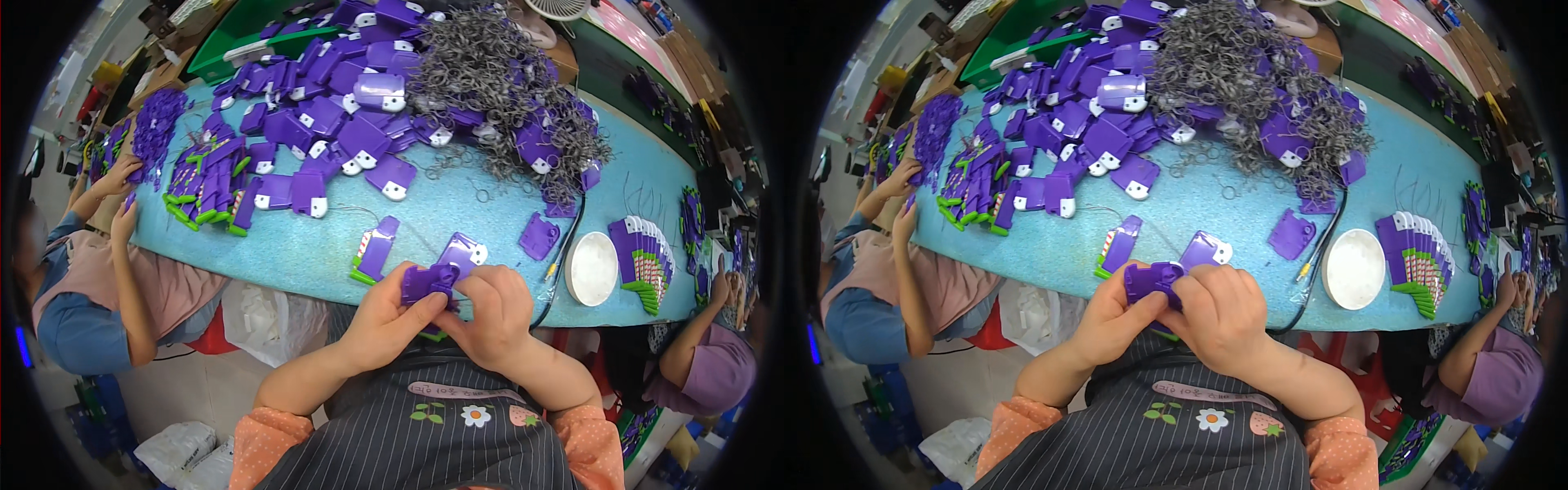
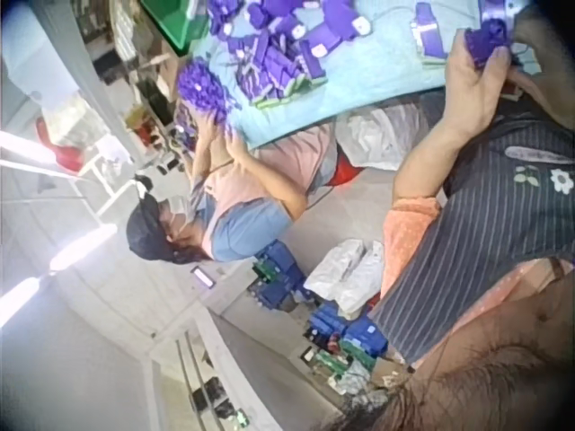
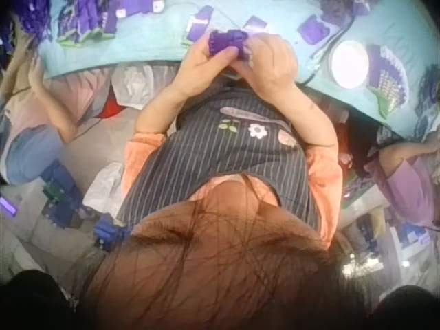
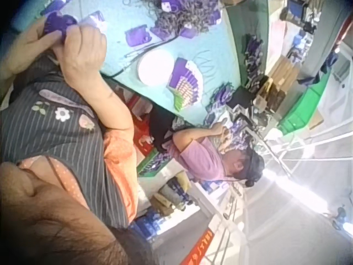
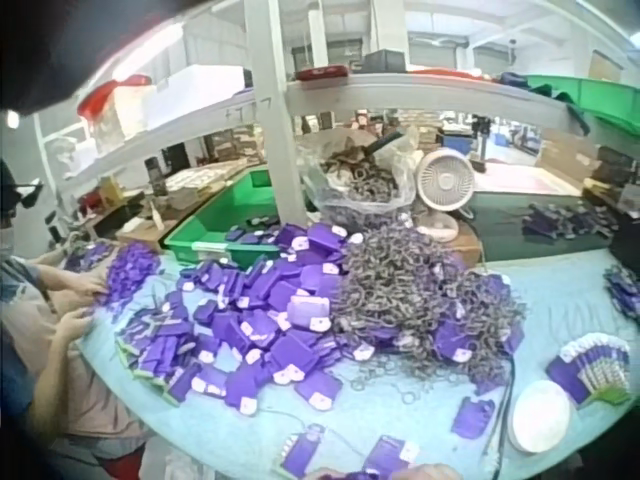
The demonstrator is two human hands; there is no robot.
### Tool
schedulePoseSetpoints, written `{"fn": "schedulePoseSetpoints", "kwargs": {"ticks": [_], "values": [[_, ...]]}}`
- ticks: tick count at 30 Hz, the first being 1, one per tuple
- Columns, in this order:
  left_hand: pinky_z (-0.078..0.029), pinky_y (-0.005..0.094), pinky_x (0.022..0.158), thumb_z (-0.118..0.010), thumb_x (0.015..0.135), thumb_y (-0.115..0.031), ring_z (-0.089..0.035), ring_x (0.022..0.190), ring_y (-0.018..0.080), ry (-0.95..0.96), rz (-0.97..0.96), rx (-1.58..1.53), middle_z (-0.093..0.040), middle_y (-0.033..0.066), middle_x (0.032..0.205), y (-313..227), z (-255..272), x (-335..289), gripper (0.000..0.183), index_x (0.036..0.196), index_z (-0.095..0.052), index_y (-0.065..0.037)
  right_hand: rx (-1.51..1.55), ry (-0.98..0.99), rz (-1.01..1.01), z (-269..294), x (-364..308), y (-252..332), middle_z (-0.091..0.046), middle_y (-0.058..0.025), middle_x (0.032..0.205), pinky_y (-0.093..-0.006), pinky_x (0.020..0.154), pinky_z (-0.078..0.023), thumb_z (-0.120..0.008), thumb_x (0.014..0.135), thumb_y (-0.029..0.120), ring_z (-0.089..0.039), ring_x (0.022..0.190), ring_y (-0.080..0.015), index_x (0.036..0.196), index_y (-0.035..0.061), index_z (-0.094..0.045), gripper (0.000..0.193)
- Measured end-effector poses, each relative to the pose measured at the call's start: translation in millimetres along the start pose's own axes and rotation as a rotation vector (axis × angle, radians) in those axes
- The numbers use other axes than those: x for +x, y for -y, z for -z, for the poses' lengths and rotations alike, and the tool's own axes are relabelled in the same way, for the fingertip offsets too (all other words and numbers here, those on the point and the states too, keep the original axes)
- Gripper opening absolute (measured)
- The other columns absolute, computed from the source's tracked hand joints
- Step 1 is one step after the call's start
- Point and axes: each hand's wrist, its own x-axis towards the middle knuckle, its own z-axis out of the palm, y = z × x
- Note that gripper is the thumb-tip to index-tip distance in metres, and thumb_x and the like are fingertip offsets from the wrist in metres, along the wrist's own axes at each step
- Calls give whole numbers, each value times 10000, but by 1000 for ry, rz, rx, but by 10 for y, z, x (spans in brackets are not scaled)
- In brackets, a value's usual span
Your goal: The person assembles purple plastic toy components by hand at a workbench. They pick up a purple plastic body, insert a white plastic piece, and attach a grey elastic band. The person repeats this process for multiple units, placing the finished items into a pile on the table.
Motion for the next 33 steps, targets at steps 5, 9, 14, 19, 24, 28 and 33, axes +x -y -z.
{"fn": "schedulePoseSetpoints", "kwargs": {"ticks": [5,9,14,19,24,28,33], "values": [[-501,232,651,-551,903,-70,-602,729,93,-185,57,-87,-623,50,843,97,-34,-61,174,1056,-503,-2,163,-62,-149,81,-377,-20,-549,-64,777,-297,520,-407,-709,771,275,-531,595,-201,934,43,-539,331],[-517,268,680,-495,923,-56,-638,811,159,-162,63,-153,-615,97,892,28,-32,-218,187,1081,-450,34,980,408,-1215,288,-429,-72,-610,-63,801,-247,510,-425,-556,916,279,-544,578,-141,976,-7,-571,292],[-471,280,803,-520,931,-143,-583,888,125,277,325,-101,-591,96,996,234,-220,-424,286,1147,-389,-9,1470,152,-1368,158,-124,-203,-650,-111,878,-212,518,-424,-512,934,163,-540,602,-87,1108,-32,-589,272],[-455,235,750,-433,976,-272,-539,830,79,347,431,-252,-567,42,974,169,-144,-384,343,1203,-405,-17,1280,151,-1128,450,70,-69,-595,-40,756,-201,495,-335,-554,888,82,-453,570,-60,1042,-39,-632,211],[-476,257,780,-415,981,-243,-570,864,109,132,157,-140,-581,79,995,149,-168,-344,327,1193,-407,5,636,134,-587,604,8,33,-524,-47,636,-216,467,-317,-631,792,23,-457,531,-85,978,-26,-657,195],[-498,302,849,-397,982,-188,-608,978,187,34,58,-257,-573,154,1105,148,-171,-289,293,1180,-397,28,297,56,-360,474,-63,172,-484,-44,563,-292,391,-337,-682,701,-19,-469,434,-159,902,7,-663,203],[-477,266,810,-391,986,-208,-587,910,135,-82,-64,-129,-577,109,1069,211,-291,-319,299,1185,-405,15,116,29,-223,370,-99,160,-443,-28,529,-295,380,-332,-707,679,12,-453,405,-160,875,15,-659,202]]}}
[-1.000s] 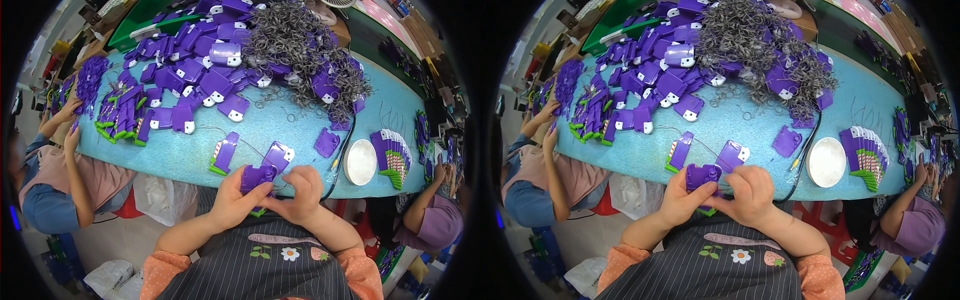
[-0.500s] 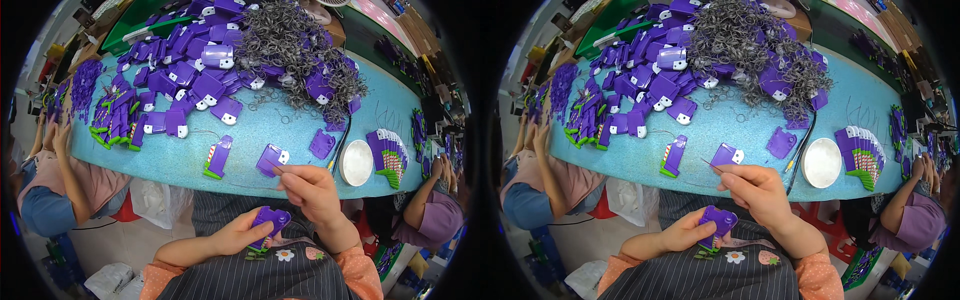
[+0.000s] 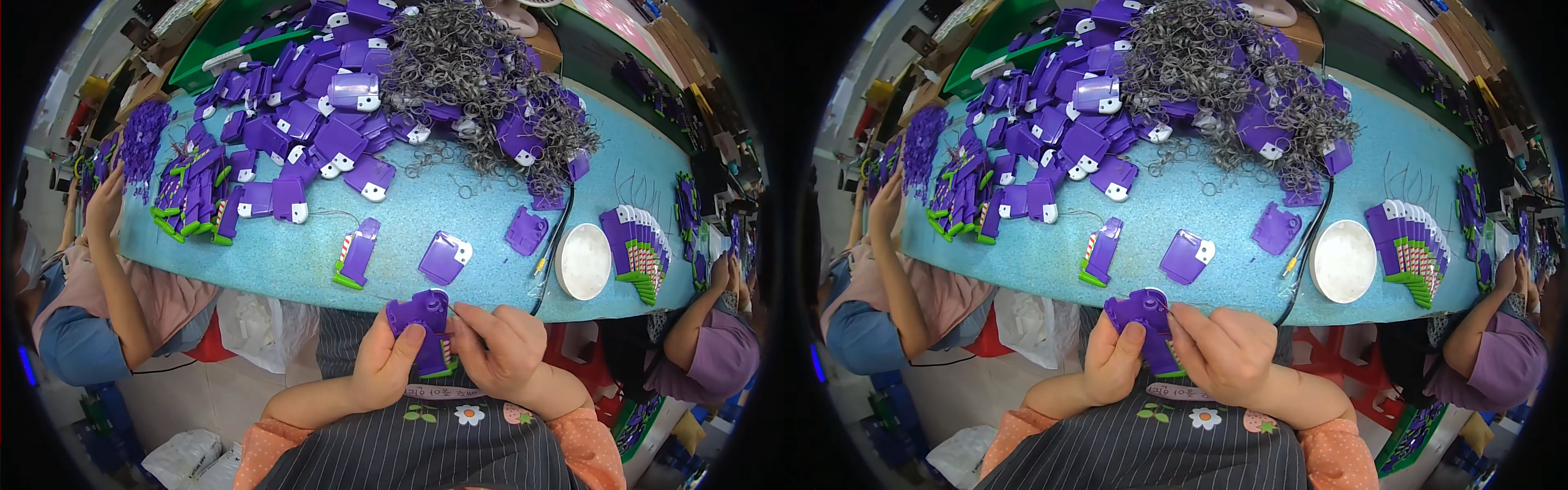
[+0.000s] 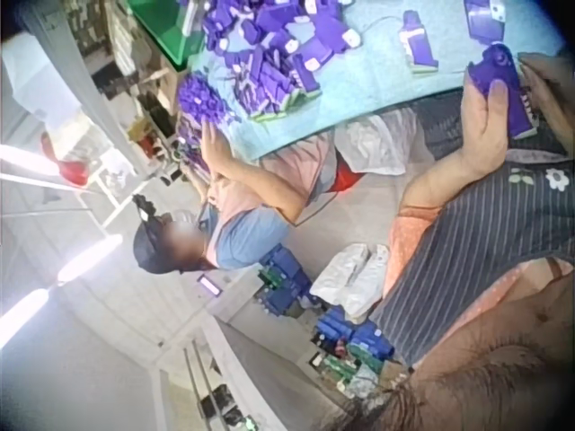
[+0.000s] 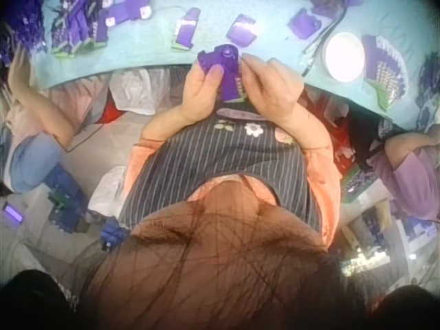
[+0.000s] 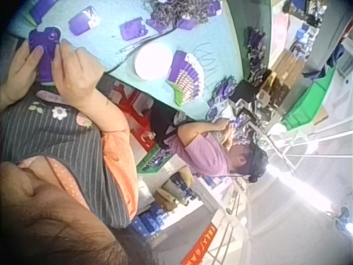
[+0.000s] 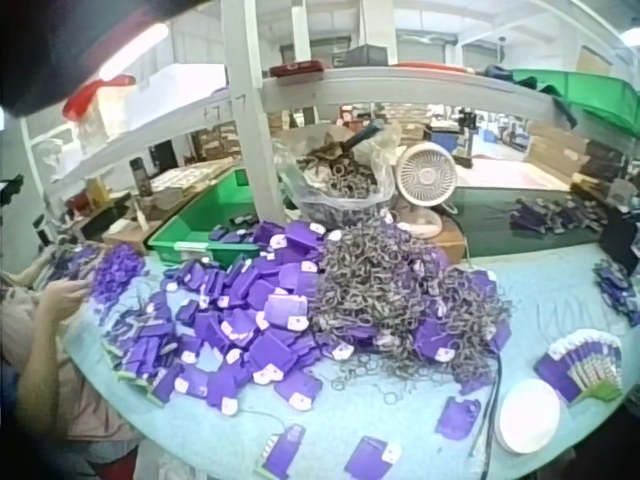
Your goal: The person assembles purple plastic toy components by hand at a workbench. They pick up a purple plastic body, insert a white plastic piece, and attach a grey elastic band. The person repeats this process for multiple units, placing the finished items into a pile on the table.
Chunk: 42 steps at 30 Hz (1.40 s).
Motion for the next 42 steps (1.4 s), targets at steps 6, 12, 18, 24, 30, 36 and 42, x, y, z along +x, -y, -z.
{"fn": "schedulePoseSetpoints", "kwargs": {"ticks": [6,12,18,24,30,36,42], "values": [[-456,244,763,-402,982,-216,-565,857,107,57,-81,238,-585,84,1036,4,17,34,306,1179,-436,16,34,52,-92,-29,24,-41,-443,-39,530,-302,376,-341,-704,694,31,-469,408,-170,813,13,-637,138],[-479,266,689,-466,951,-170,-598,787,139,94,-87,370,-625,120,948,31,76,63,264,1126,-504,24,118,61,-137,-16,29,-67,-494,-62,570,-309,389,-369,-670,757,48,-500,438,-196,805,5,-616,84],[-500,385,768,-576,829,-13,-616,876,370,212,-255,840,-589,217,1011,-38,42,68,317,1129,-490,41,355,244,-363,-30,61,-103,-511,-113,657,-301,495,-416,-642,805,76,-553,578,-205,817,15,-564,100],[-503,370,813,-489,907,-39,-618,979,300,471,-50,558,-566,238,1130,-169,35,74,284,1180,-430,17,597,91,-483,-137,303,-644,-506,-36,695,-243,546,-394,-633,823,74,-511,622,-90,932,33,-518,163],[-508,300,793,-470,941,-81,-635,913,206,-49,140,-203,-606,168,1083,-159,29,78,261,1163,-429,50,773,144,-648,-139,75,-275,-542,-42,864,-202,569,-408,-665,770,28,-552,706,-100,1064,19,-526,325],[-514,274,596,-579,869,-21,-650,706,154,-72,-560,873,-657,159,872,-74,-1,144,212,1055,-555,77,488,140,-294,-183,-96,-97,-578,-161,1066,-297,687,-477,-562,813,-10,-596,897,-229,1035,-36,-583,224],[-501,256,643,-554,890,-39,-641,744,136,-53,-254,561,-659,137,903,17,46,72,232,1097,-542,65,484,170,-316,-170,-107,-84,-600,-178,1029,-305,743,-485,-506,838,-27,-618,877,-244,1029,-53,-590,210]]}}
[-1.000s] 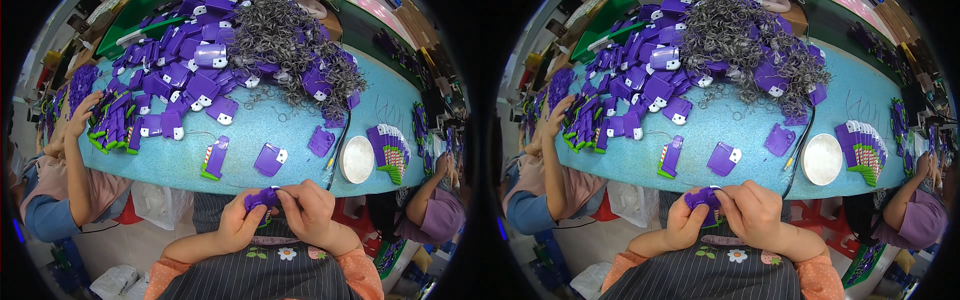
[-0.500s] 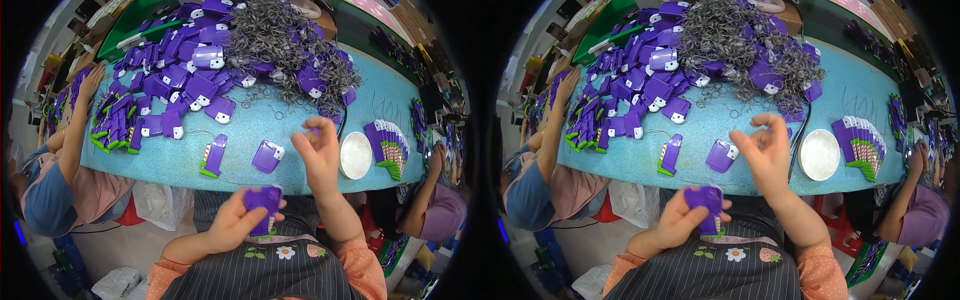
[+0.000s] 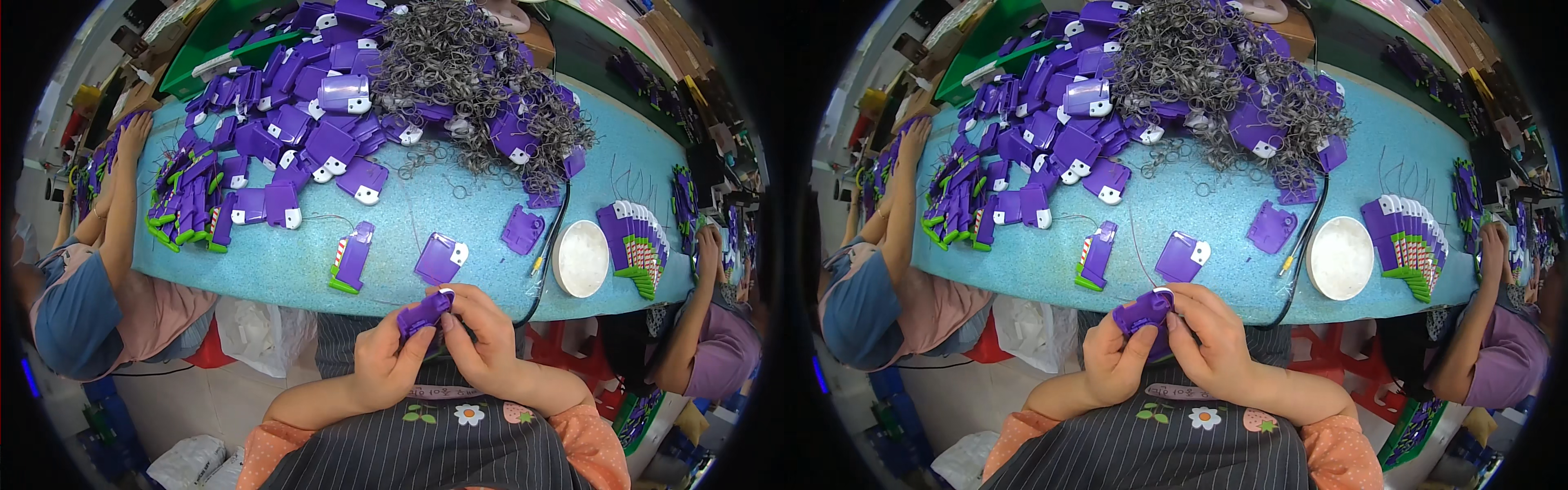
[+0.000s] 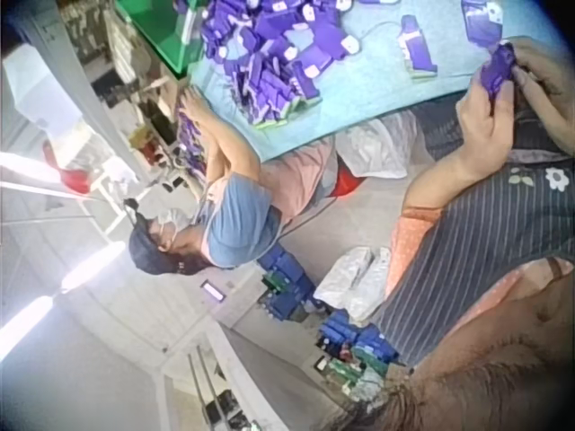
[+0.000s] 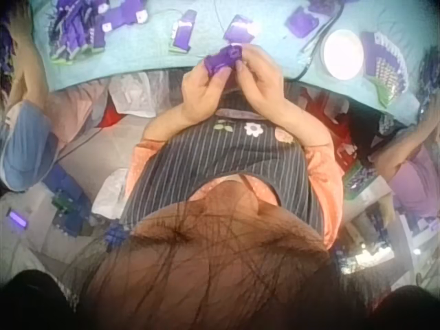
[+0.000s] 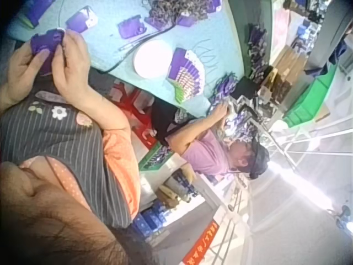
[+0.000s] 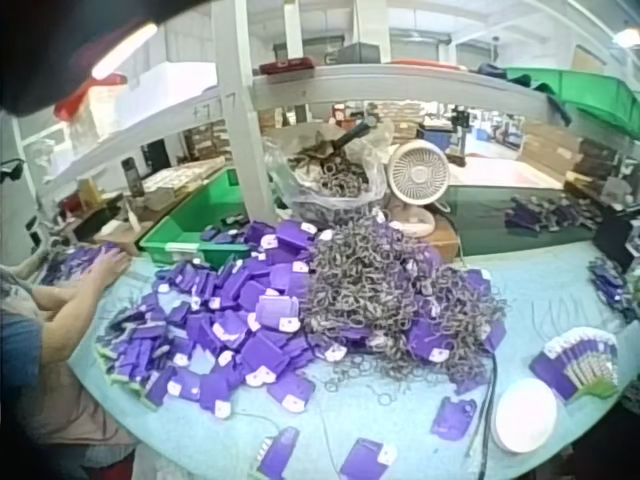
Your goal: The person assembles purple plastic toy components by hand at a workbench. They pick up a purple plastic body, insert a white plastic piece, and attach a grey elastic band. The person repeats this process for multiple units, placing the finished items into a pile on the table.
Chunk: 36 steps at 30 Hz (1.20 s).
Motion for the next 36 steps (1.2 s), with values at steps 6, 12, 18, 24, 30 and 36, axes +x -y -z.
{"fn": "schedulePoseSetpoints", "kwargs": {"ticks": [6,12,18,24,30,36], "values": [[-502,250,706,-496,930,-80,-638,816,129,144,124,-180,-659,102,929,15,46,-14,268,1160,-498,59,88,243,-130,258,136,18,-625,-144,785,-314,608,-489,-553,837,59,-627,684,-259,892,-48,-611,134],[-495,297,840,-440,951,-82,-612,980,202,391,481,-332,-602,158,1083,-109,201,78,300,1222,-443,47,-5,267,-226,438,284,-51,-616,-141,675,-318,529,-440,-566,841,108,-576,562,-229,807,-35,-618,156],[-490,361,871,-428,952,-88,-612,999,263,252,440,-536,-580,198,1124,-135,185,60,312,1239,-397,31,-1053,-157,-31,215,913,-504,-531,-109,743,-377,562,-463,-647,759,85,-571,642,-272,894,-5,-616,165],[-493,381,871,-424,951,-93,-612,998,290,170,436,-612,-568,220,1136,-93,183,34,322,1247,-369,21,-900,-178,13,386,660,-192,-548,-127,791,-386,593,-456,-606,770,44,-574,734,-302,835,-19,-567,99],[-509,385,855,-424,943,-79,-616,990,300,210,483,-626,-568,223,1133,-94,124,-12,324,1246,-370,19,-670,-359,-272,1207,-79,150,-502,-133,704,-350,572,-398,-540,825,11,-492,622,-289,782,-13,-504,61],[-475,351,892,-427,946,-57,-586,1045,255,349,521,-730,-552,172,1168,-113,-44,-20,323,1255,-380,20,-910,-360,-17,1354,-234,-206,-537,-138,839,-390,769,-375,-670,735,51,-488,867,-310,725,-6,-539,143]]}}
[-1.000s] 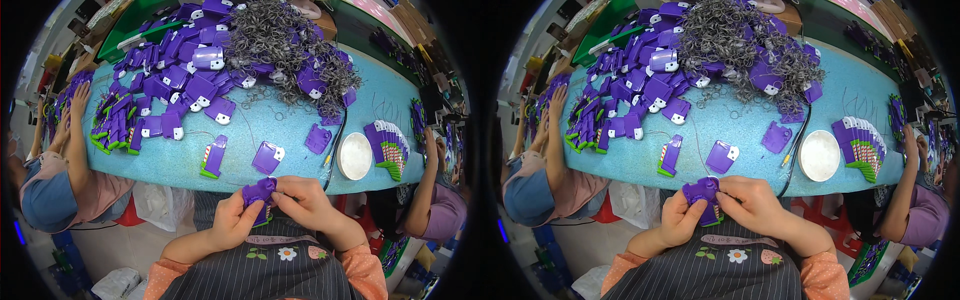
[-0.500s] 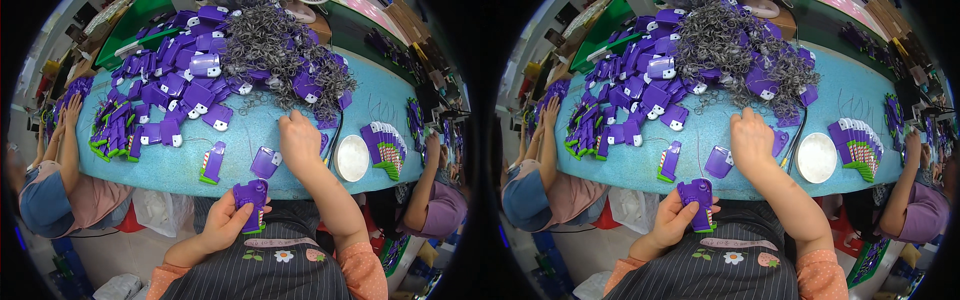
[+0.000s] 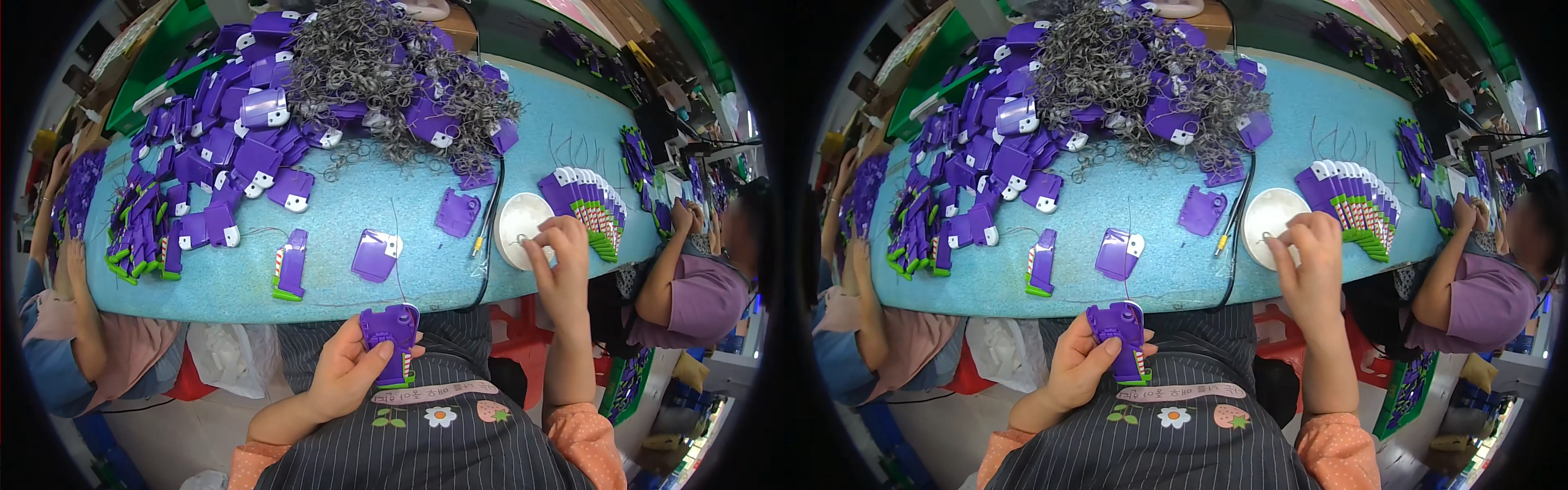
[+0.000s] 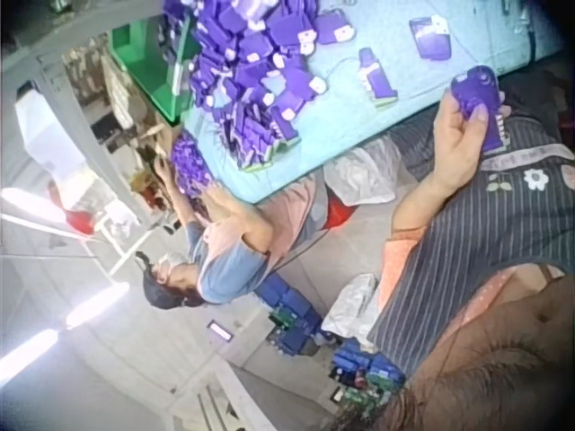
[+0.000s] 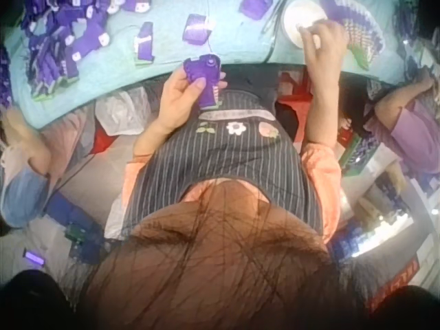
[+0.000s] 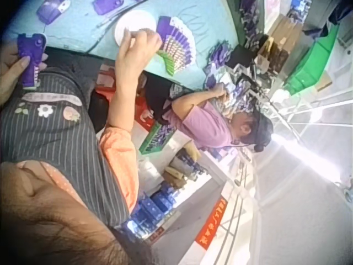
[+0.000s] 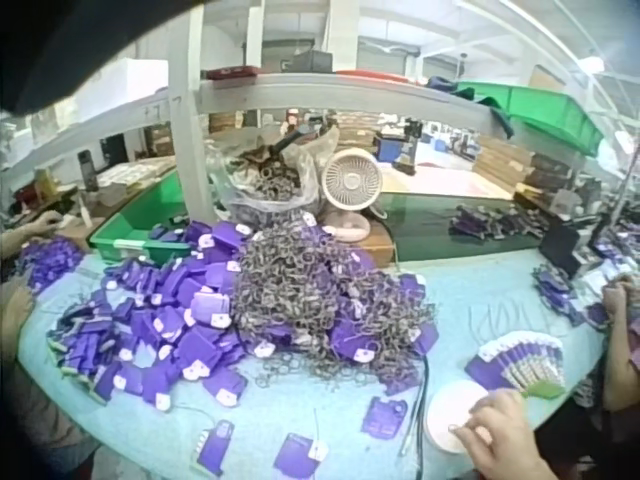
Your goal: The person assembles purple plastic toy components by hand at a workbench. They pick up a purple plastic body, insert a white plastic piece, and attach a grey elastic band. The person repeats this process for multiple units, placing the finished items into a pile on the table.
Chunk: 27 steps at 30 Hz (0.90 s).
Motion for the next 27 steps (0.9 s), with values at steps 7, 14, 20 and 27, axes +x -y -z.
{"fn": "schedulePoseSetpoints", "kwargs": {"ticks": [7,14,20,27], "values": [[-471,417,912,-412,938,-44,-585,1051,315,-16,15,60,-541,228,1179,-37,-34,2,356,1283,-347,17,394,-124,-248,114,-102,1,-570,-97,918,-272,758,-385,-616,790,16,-512,849,-174,748,-9,-559,74],[-467,367,921,-396,942,-17,-563,1082,247,54,-91,22,-535,167,1185,-39,-197,206,354,1290,-348,24,1077,165,-264,-23,-226,657,-549,-143,1054,-279,832,-396,-549,844,11,-513,943,-168,856,-9,-547,24],[-462,322,920,-383,949,-33,-564,1070,212,68,-98,116,-527,151,1185,-122,-174,147,349,1289,-343,38,1374,423,-338,-287,-320,805,-541,-164,1124,-271,814,-424,-527,879,9,-535,946,-155,920,-24,-531,53],[-472,313,899,-395,946,-39,-583,1037,205,160,37,274,-530,154,1202,-100,-106,96,348,1281,-353,44,1450,520,-511,-235,-315,761,-547,-41,888,-213,686,-417,-588,872,39,-506,798,-67,937,14,-468,139]]}}
